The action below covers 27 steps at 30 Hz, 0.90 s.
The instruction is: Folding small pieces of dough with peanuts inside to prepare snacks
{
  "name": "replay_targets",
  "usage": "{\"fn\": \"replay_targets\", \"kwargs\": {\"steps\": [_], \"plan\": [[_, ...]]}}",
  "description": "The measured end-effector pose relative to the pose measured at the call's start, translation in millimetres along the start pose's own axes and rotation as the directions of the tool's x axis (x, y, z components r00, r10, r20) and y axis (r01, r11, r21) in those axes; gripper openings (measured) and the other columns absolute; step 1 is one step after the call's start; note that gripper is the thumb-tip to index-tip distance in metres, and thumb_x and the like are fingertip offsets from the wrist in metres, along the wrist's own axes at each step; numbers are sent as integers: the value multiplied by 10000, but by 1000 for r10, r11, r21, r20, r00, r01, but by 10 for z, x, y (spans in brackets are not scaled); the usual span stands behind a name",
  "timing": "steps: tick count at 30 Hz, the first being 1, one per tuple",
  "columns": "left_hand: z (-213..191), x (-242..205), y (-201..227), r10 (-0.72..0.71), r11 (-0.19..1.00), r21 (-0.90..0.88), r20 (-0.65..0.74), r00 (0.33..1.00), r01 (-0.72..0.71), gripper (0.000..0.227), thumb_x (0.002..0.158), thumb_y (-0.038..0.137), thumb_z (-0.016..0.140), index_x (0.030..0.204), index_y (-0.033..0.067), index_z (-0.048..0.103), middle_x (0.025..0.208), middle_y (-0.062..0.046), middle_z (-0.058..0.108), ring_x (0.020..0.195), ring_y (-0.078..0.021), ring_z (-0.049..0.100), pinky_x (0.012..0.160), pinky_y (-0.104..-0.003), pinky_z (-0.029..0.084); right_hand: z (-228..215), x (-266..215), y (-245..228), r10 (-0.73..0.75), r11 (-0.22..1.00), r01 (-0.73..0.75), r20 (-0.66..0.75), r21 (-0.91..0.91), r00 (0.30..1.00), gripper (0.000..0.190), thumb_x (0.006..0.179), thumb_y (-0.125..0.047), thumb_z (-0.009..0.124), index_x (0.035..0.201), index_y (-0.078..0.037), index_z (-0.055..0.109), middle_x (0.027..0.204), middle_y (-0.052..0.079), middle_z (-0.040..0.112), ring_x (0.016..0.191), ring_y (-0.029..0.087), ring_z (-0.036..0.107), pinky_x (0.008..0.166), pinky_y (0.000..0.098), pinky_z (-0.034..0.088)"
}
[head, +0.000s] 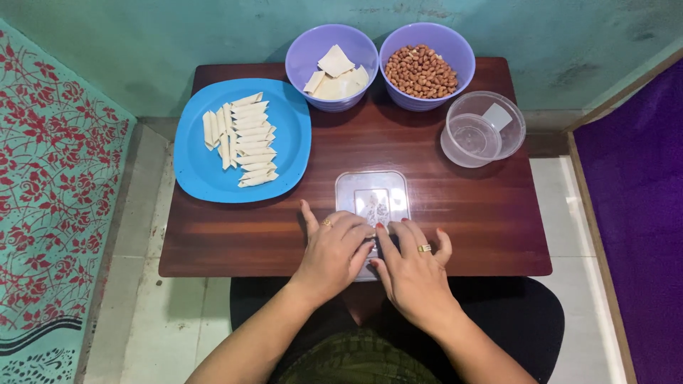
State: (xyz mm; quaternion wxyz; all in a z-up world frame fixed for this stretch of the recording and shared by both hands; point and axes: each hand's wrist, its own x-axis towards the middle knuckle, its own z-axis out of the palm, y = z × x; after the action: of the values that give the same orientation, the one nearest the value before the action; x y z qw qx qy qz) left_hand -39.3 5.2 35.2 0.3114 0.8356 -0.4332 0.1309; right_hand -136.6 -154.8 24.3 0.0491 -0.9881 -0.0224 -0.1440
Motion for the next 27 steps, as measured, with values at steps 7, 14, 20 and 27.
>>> {"fn": "replay_targets", "kwargs": {"steps": [7, 14, 20, 27], "plan": [[228, -165, -120, 77, 989, 135, -100, 992, -63, 180, 910, 134, 625, 1080, 162, 678, 1243, -95, 628, 1238, -315, 560, 1091, -842, 38, 65, 220, 115, -12, 995, 8, 45, 97, 999, 488, 1013, -399, 495, 1411, -126, 565, 1346, 128, 550, 1382, 299, 437, 1069, 626, 163], [181, -23, -87, 96, 969, 233, -54, 994, -81, 206, 890, 126, 593, 1065, 145, 701, 1321, -152, 601, 1326, -370, 501, 1025, -881, 85, 42, 460, 274, -69, 963, -5, 264, 270, 962, 716, 775, -162, 562, 1480, -55, 492, 1489, 165, 414, 1475, 368, 287, 1066, 643, 171], [223, 30, -133, 92, 962, 262, -36, 995, -80, 249, 854, 108, 613, 1089, 129, 692, 1304, -170, 600, 1336, -389, 492, 1006, -900, 113, -16, 437, 365, -78, 930, -13, 233, 368, 969, 838, 717, -133, 564, 1543, -98, 424, 1523, 159, 368, 1484, 376, 254, 1068, 649, 137], [248, 47, -146, 64, 971, 232, -61, 996, -48, 249, 834, 104, 631, 1075, 108, 689, 1292, -171, 601, 1328, -390, 504, 1019, -895, 100, 52, 286, 196, -1, 989, -16, 112, 149, 994, 696, 706, -139, 594, 1401, -166, 569, 1432, 134, 462, 1463, 344, 328, 1070, 644, 150]]}}
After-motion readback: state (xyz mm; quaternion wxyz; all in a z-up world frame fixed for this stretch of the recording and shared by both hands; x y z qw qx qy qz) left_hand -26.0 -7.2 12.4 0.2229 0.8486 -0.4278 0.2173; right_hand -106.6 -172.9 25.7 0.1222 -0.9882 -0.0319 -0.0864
